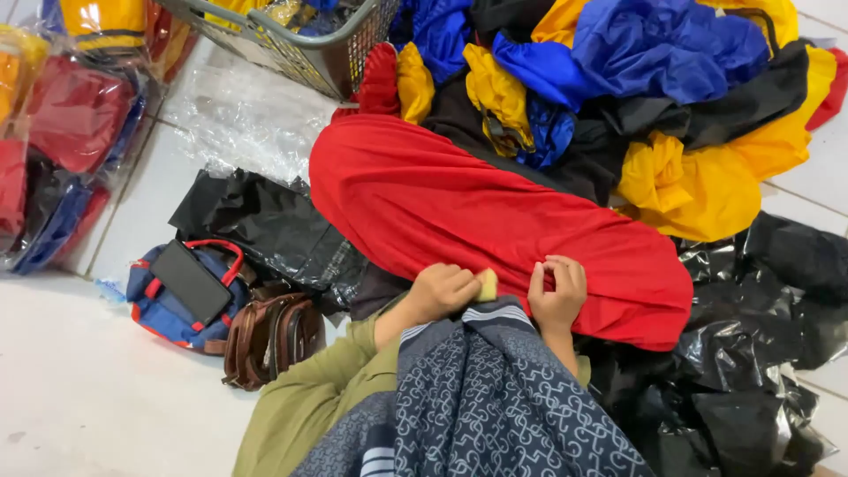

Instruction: The person cleans a red fabric item with a sponge, folds it, and places it into a clear plastic bag. They then place the bag into a black plastic bag. The person repeats the process with a yellow fabric item, cleaning it with a sponge and cutting a strap with scissors.

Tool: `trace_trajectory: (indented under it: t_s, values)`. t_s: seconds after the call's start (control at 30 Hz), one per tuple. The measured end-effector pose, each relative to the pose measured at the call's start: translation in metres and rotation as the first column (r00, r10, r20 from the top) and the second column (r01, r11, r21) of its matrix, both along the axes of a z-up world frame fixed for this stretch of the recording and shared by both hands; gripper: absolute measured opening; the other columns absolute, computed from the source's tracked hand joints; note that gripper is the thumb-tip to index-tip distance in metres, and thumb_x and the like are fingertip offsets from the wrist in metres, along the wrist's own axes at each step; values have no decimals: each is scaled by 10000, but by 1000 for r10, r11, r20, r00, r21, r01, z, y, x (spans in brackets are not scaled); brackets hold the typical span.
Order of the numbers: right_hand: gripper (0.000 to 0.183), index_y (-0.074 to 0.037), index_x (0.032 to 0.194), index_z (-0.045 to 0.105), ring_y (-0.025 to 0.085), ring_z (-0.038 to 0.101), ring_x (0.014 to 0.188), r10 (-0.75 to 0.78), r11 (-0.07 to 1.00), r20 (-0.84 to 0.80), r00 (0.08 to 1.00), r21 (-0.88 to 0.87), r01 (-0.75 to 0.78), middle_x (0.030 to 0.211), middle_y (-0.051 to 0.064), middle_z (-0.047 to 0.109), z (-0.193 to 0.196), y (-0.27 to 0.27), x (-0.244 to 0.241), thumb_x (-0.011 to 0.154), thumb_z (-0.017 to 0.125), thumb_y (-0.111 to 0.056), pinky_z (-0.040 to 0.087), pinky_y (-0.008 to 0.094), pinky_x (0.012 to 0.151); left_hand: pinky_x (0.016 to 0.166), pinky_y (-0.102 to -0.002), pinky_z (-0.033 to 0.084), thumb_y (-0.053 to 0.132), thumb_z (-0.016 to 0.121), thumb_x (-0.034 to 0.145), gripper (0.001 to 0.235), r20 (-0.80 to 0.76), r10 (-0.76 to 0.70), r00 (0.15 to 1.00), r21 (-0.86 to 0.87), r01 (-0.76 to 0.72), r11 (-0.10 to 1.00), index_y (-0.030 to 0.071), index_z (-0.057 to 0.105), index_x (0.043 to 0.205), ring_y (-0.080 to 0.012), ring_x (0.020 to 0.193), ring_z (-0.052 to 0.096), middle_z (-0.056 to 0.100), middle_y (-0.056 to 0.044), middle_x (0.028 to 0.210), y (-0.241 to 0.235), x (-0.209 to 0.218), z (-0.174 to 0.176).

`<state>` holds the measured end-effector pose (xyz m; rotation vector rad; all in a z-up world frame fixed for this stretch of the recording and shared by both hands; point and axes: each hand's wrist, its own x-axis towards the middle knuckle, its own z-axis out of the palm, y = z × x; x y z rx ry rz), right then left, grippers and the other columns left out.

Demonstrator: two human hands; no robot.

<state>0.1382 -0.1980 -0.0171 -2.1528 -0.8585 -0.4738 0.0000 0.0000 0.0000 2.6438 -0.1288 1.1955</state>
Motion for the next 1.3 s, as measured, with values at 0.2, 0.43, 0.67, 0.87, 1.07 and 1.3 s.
trace_trajectory:
  t_s: [0.2,0.43,0.67,0.87,1.07,1.3]
  values:
    - [169,-107,815,641,279,687,878,-4,1000,18,1000,-26,4,928,31,684,-7,-3,-3,936,755,-141,521,378,817,472,-338,404,150,662,948,271,170,708,686,277,-722,633,143,557,699,-226,484,442,434,-26,642,178,-63,-13]
    - [172,-110,815,644,275,686,867,-54,998,-8,999,-42,53,914,21,682,-11,-3,-1,945,753,-139,524,374,799,494,-283,452,474,707,1024,452,166,780,603,-107,-776,622,164,537,742,-250,485,532,453,4,641,193,-54,27]
    - [157,-102,808,645,281,684,857,-29,999,-26,999,-24,28,906,34,683,-5,1,-4,931,741,-120,530,392,802,483,-373,411,309,614,938,248,-137,373,918,104,-361,927,174,556,739,-206,534,528,482,7,660,50,33,18]
    - [169,-106,807,643,276,691,857,12,1000,-10,1000,-1,-12,911,37,699,-3,-9,-3,949,726,-144,536,372,803,466,-325,377,353,692,895,302,35,832,554,349,-787,509,224,495,706,-172,533,484,416,43,649,194,13,22]
    - [175,-123,795,643,264,688,852,-24,1000,0,1000,11,24,907,22,686,-14,0,3,941,732,-164,533,372,806,486,-325,426,401,665,940,327,22,723,690,125,-720,683,196,514,735,-195,563,525,448,25,665,161,28,87]
    - [182,-123,817,657,266,686,867,-44,999,-23,999,-20,43,915,24,681,-14,-5,3,961,721,-214,527,379,811,501,-329,479,294,644,819,135,-294,157,943,0,-164,986,191,601,744,-182,583,607,560,11,665,-43,73,-63]
